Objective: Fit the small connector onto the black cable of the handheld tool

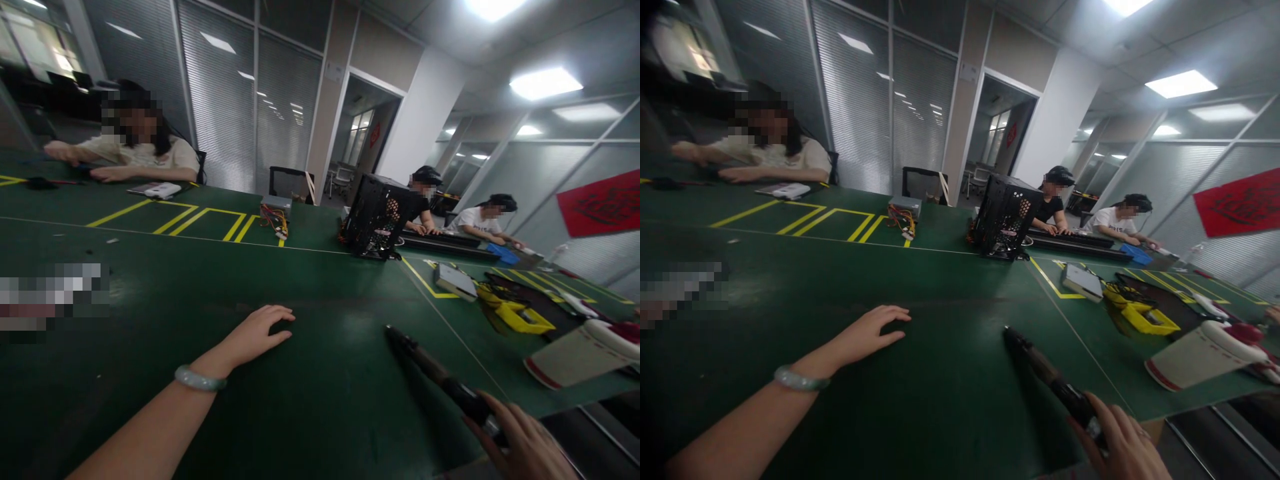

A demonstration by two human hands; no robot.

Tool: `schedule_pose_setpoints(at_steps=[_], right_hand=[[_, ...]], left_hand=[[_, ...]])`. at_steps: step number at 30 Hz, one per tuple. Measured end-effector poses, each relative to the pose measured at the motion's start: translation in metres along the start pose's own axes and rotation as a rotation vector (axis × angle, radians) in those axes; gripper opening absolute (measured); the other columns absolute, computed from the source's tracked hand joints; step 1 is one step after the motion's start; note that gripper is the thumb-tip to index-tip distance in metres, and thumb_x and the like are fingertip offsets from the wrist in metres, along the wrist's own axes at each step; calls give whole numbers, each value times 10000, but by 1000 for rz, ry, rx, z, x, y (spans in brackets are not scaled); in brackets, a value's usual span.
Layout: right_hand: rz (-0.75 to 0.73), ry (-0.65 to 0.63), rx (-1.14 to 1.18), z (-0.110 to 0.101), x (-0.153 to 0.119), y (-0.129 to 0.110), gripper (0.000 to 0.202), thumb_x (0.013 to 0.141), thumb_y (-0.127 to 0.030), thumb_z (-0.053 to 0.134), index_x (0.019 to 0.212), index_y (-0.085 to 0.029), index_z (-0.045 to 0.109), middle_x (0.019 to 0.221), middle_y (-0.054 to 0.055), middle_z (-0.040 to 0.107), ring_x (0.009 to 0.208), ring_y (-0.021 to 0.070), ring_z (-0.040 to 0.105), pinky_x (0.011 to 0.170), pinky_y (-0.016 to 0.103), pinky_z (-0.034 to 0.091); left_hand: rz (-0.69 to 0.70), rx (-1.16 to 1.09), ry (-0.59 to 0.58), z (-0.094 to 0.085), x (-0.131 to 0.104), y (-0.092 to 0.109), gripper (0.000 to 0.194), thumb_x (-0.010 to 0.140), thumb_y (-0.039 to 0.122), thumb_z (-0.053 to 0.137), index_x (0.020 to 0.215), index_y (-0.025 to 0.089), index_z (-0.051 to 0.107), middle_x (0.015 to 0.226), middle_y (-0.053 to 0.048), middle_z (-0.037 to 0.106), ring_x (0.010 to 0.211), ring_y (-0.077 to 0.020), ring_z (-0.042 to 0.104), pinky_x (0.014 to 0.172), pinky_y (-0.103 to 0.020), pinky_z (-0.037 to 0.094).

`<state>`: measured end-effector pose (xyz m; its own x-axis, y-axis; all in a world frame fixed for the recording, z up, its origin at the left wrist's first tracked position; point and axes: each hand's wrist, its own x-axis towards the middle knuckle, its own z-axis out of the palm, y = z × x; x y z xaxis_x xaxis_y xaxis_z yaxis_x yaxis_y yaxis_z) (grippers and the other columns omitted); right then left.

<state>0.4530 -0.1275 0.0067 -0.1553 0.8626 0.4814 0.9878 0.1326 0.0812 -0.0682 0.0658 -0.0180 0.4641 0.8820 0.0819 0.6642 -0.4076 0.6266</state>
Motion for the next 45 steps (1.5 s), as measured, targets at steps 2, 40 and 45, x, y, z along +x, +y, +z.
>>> schedule_pose_setpoints(at_steps=[2, 40, 45], right_hand=[[-51, -78, -6, -6, 34, -35, 485, 851, -511, 562, 1271, -267, 540, 1017, 99, 636, 898, 278, 628, 780, 412, 529], [50, -521, 573, 2, 105, -187, 220, 896, -333, 559, 1086, -272, 654, 1005, 43, 595, 845, 187, 608, 753, 296, 489], [26, -502, 592, 30, 125, -203, 355, 841, -333, 656, 1177, -245, 586, 1097, 56, 540, 837, 168, 594, 770, 295, 485]], left_hand=[[-18, -26, 15, 0, -1, 2, 480, 856, 597, 515, 1255, 335, 568, 1396, -33, 492, 1281, -294, 452, 1014, -481, 418], [116, 250, 84, -1, 1, 31, 515, 839, 559, 554, 1293, 317, 531, 1306, -12, 578, 1199, -279, 519, 1017, -446, 391], [70, 260, 62, 0, 2, 32, 524, 841, 562, 539, 1304, 318, 521, 1299, -16, 581, 1194, -281, 521, 1013, -438, 385]])
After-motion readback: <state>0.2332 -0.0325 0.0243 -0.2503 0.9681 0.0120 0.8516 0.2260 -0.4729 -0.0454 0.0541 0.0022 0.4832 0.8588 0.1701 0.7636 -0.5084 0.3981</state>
